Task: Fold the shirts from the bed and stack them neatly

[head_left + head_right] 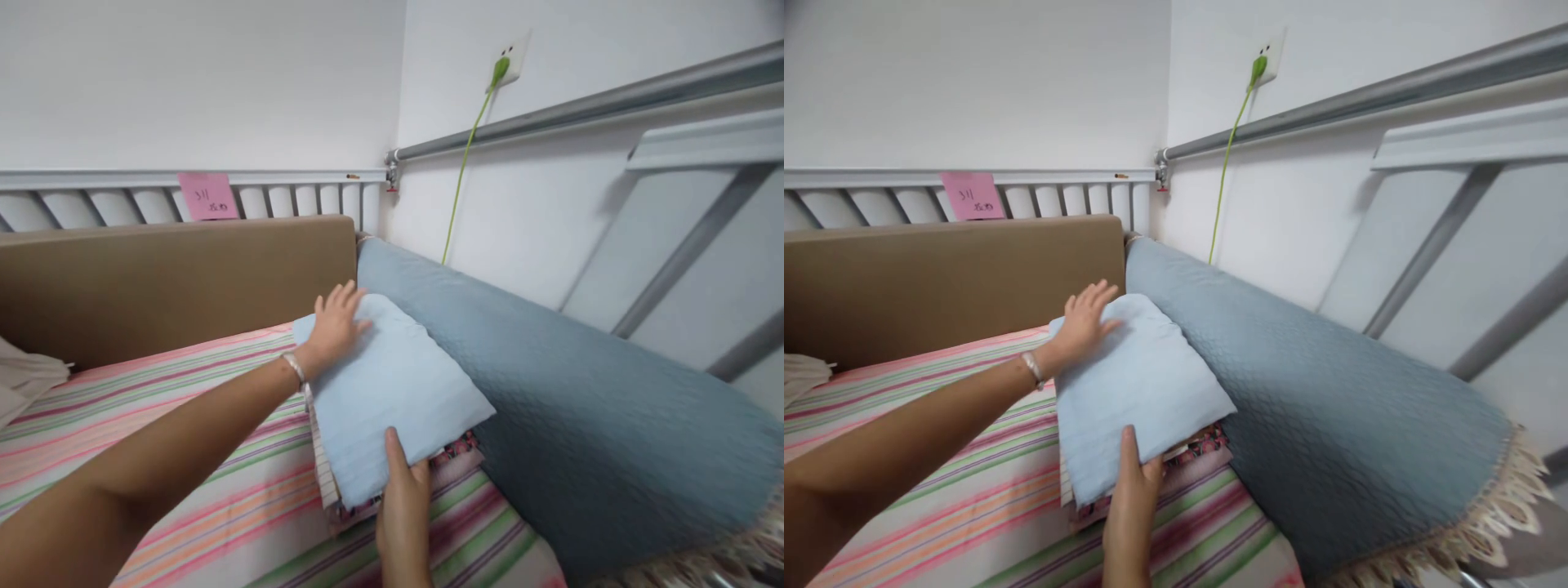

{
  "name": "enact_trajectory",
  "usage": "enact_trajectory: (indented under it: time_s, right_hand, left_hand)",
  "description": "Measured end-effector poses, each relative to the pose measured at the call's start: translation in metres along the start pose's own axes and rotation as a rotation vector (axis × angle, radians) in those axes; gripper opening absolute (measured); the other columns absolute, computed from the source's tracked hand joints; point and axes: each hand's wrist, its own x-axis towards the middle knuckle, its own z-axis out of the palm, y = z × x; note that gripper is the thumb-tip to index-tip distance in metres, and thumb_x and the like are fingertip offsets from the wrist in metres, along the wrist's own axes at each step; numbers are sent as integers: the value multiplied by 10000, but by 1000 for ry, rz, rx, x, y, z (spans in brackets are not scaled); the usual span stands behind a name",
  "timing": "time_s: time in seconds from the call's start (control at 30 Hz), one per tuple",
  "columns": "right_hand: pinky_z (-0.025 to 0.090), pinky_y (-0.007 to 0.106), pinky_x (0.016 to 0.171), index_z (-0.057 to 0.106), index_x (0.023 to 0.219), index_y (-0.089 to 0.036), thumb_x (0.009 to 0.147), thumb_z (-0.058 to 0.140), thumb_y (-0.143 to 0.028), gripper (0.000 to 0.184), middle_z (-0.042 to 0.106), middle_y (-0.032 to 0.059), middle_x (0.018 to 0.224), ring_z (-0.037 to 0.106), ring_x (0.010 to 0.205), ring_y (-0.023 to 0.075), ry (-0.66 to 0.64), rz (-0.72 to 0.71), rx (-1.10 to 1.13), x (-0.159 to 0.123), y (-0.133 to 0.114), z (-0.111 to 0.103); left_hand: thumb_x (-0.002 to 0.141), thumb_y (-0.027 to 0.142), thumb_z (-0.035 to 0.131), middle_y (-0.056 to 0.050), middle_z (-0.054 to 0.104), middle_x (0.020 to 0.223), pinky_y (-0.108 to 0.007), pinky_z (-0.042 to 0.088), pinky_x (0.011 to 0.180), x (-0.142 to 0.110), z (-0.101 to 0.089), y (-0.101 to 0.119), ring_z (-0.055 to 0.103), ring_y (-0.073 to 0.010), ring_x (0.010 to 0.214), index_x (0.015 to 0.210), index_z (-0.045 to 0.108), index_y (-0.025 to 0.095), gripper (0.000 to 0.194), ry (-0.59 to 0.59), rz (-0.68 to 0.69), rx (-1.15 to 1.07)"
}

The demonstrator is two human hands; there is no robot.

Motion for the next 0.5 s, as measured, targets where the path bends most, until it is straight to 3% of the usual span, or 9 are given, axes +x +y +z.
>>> enact_trajectory:
  time_s: [0.07, 0.13, 0.23, 0.3, 0.4, 0.5]
  right_hand:
    - [460, 316, 923, 295, 1397, -196, 730, 626, -468, 793, 480, 97, 1353, 552, 1111, 201, 14, 5, -20, 3, 2, -1]
    - [484, 317, 877, 296, 1396, -195, 710, 638, -477, 816, 498, 104, 1334, 581, 1065, 210, 24, 7, -60, 5, 5, -1]
    - [482, 316, 874, 279, 1401, -218, 715, 629, -478, 813, 493, 97, 1341, 587, 1054, 204, -4, -3, -95, 6, 7, -3]
    - [466, 320, 899, 263, 1406, -234, 730, 611, -479, 799, 473, 94, 1360, 580, 1066, 197, -29, -5, -81, 5, 7, -3]
    - [447, 321, 925, 266, 1402, -249, 741, 595, -494, 778, 455, 86, 1377, 566, 1085, 189, -43, -4, -62, 0, 4, -1]
    - [442, 304, 927, 332, 1369, -212, 740, 582, -519, 743, 481, 88, 1353, 543, 1113, 186, -29, -13, -51, -8, 0, 3]
  left_hand:
    - [862, 601, 363, -91, 239, 1496, -623, 108, 1041, -21, 10, 24, 171, -347, 1355, 1394, 320, 273, 626, -175, 176, -84]
    - [840, 668, 291, -98, 254, 1490, -675, 107, 1010, -36, 27, 39, 172, -380, 1349, 1400, 315, 282, 680, -339, 249, -131]
    - [845, 673, 236, -116, 241, 1492, -704, 111, 989, -41, 53, 44, 160, -396, 1350, 1420, 276, 259, 710, -401, 238, -137]
    - [845, 672, 240, -115, 231, 1496, -702, 117, 992, -37, 59, 41, 160, -389, 1353, 1421, 270, 254, 712, -406, 243, -137]
    - [862, 640, 271, -103, 208, 1505, -679, 155, 1005, -34, 41, 35, 167, -355, 1363, 1420, 263, 259, 676, -414, 247, -168]
    - [910, 549, 268, -73, 166, 1518, -612, 165, 1053, -56, -3, 24, 130, -282, 1387, 1415, 268, 263, 580, -292, 216, -198]
